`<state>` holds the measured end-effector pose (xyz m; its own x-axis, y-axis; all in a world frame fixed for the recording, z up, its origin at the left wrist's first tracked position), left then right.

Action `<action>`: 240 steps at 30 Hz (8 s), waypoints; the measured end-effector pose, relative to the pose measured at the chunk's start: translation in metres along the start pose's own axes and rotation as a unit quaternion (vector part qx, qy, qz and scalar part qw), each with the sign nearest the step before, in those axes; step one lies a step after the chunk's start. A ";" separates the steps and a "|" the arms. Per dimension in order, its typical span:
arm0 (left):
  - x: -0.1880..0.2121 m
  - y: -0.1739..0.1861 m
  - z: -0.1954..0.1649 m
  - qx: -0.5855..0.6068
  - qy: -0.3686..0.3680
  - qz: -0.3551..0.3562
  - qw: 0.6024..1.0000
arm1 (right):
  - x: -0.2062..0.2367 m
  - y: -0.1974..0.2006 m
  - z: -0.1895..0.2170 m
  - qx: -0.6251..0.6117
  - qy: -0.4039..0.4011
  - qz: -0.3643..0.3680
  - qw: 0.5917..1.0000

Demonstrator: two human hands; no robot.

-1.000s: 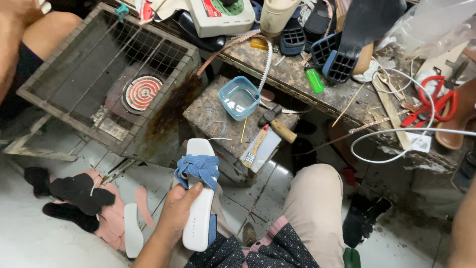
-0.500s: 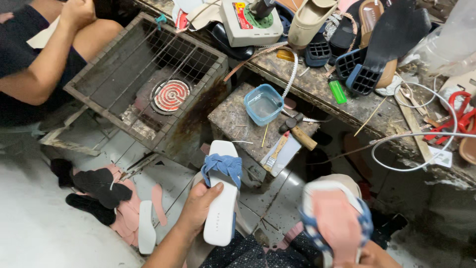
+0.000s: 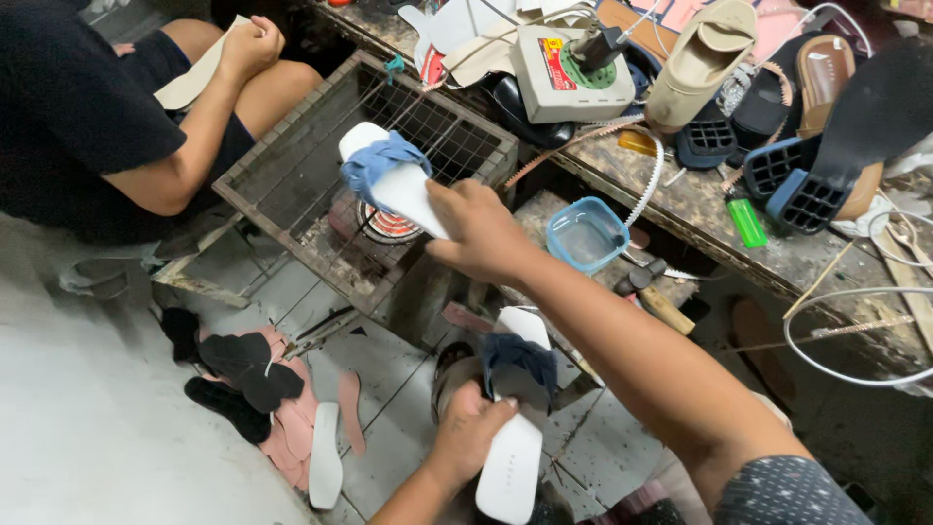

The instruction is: The person picks up a sandal with a blue fabric strap, aligns a blue heel block against the sole, presses it into place, and hammers the heel to secure it. They place finished sandals on a wire rack and repeat the heel-attaching process on additional sandals, including a green-soled pair.

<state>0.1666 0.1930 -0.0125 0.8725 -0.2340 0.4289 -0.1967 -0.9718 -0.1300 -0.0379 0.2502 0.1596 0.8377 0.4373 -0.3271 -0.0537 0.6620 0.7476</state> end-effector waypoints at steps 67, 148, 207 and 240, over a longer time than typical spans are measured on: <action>-0.004 -0.023 -0.010 0.045 0.045 0.005 0.998 | 0.315 0.181 -0.144 0.260 -0.249 -0.351 0.864; -0.003 -0.007 -0.018 0.079 0.011 0.016 0.997 | 0.255 0.220 -0.099 -0.470 -0.070 -0.455 0.753; -0.003 0.021 -0.023 0.125 -0.033 -0.013 0.992 | -0.150 0.046 0.012 -0.124 -0.043 -0.255 0.958; -0.008 0.028 -0.013 0.209 -0.014 0.029 0.977 | -0.129 -0.049 0.009 0.064 -0.069 -0.037 0.995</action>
<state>0.1484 0.1677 -0.0081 0.8783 -0.2810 0.3868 -0.0508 -0.8593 -0.5089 -0.1387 0.1553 0.1704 0.9038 0.2964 -0.3088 0.0739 0.6026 0.7946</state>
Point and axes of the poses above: each hand's wrist, its own x-axis away from the middle knuckle, its own y-axis out of the back of the hand, z = x × y, the point moved 9 cm from there along -x, towards the middle knuckle, and after that the axes turned 2 degrees about x, right-handed, at the moved point
